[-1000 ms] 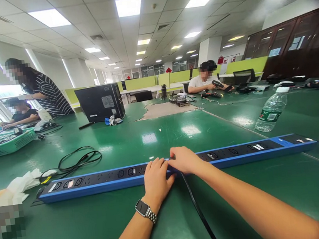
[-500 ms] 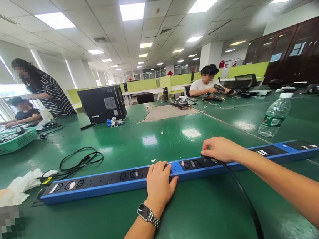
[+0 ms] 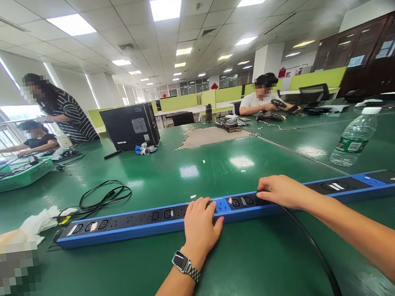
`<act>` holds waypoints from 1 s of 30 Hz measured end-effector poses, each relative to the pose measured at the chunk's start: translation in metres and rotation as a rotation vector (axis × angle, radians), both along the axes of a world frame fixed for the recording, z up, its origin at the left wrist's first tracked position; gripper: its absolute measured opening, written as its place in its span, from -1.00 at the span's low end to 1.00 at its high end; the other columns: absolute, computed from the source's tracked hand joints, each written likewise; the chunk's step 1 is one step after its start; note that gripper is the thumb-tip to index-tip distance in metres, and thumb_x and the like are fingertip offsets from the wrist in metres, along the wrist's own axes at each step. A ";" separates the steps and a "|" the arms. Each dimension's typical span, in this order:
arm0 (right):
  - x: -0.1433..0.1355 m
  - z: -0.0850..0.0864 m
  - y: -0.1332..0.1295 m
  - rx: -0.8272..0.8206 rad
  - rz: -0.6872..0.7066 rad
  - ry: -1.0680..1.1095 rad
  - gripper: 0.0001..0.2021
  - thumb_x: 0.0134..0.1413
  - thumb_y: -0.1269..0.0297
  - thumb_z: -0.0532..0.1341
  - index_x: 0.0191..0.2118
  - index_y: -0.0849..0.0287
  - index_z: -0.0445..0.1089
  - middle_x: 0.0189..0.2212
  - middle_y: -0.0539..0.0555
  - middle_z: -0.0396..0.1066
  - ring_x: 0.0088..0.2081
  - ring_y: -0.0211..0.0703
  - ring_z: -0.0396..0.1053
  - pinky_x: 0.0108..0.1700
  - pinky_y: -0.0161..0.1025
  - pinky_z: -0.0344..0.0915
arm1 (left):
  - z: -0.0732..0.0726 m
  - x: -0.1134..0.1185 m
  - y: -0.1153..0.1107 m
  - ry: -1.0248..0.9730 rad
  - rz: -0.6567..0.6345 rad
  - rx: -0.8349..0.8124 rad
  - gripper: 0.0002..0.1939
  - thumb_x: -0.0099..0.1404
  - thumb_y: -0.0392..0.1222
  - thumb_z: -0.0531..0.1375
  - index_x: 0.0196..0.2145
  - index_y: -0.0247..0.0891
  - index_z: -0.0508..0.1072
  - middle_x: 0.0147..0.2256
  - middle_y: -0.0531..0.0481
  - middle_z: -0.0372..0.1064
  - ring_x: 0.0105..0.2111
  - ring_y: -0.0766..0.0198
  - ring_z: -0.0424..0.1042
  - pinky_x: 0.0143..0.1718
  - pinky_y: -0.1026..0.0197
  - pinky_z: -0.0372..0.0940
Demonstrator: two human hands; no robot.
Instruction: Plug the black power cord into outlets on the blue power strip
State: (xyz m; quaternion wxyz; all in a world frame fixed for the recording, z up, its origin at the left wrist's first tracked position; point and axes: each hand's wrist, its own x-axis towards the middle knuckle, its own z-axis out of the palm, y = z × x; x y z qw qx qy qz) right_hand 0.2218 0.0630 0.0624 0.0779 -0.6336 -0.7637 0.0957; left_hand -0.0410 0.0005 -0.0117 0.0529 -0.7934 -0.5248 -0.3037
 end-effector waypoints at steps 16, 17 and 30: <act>-0.029 0.043 -0.014 0.168 -0.035 0.255 -0.80 -0.01 0.15 0.21 -0.42 0.13 0.53 -0.53 0.00 0.50 -0.47 -0.21 0.38 -0.43 -0.31 0.17 | 0.002 0.003 0.000 0.012 0.003 0.013 -0.58 0.25 -0.17 0.28 0.07 -0.18 0.41 0.06 -0.12 0.42 0.07 0.00 0.37 0.15 -0.12 0.28; -0.041 0.043 -0.017 0.135 0.011 0.258 -0.80 0.00 0.16 0.21 -0.41 0.13 0.54 -0.52 0.00 0.50 -0.46 -0.21 0.38 -0.42 -0.31 0.17 | 0.002 0.003 0.000 0.010 0.005 0.010 -0.56 0.25 -0.18 0.28 0.09 -0.18 0.40 0.05 -0.13 0.42 0.07 0.00 0.38 0.15 -0.12 0.28; -0.092 0.005 -0.008 0.070 0.020 0.127 -0.81 0.03 0.23 0.19 -0.34 0.14 0.54 -0.36 0.06 0.56 -0.31 -0.16 0.44 -0.35 -0.31 0.17 | 0.002 0.002 -0.001 -0.019 -0.003 -0.007 -0.53 0.25 -0.17 0.28 0.11 -0.17 0.36 0.06 -0.10 0.43 0.07 0.03 0.38 0.16 -0.11 0.26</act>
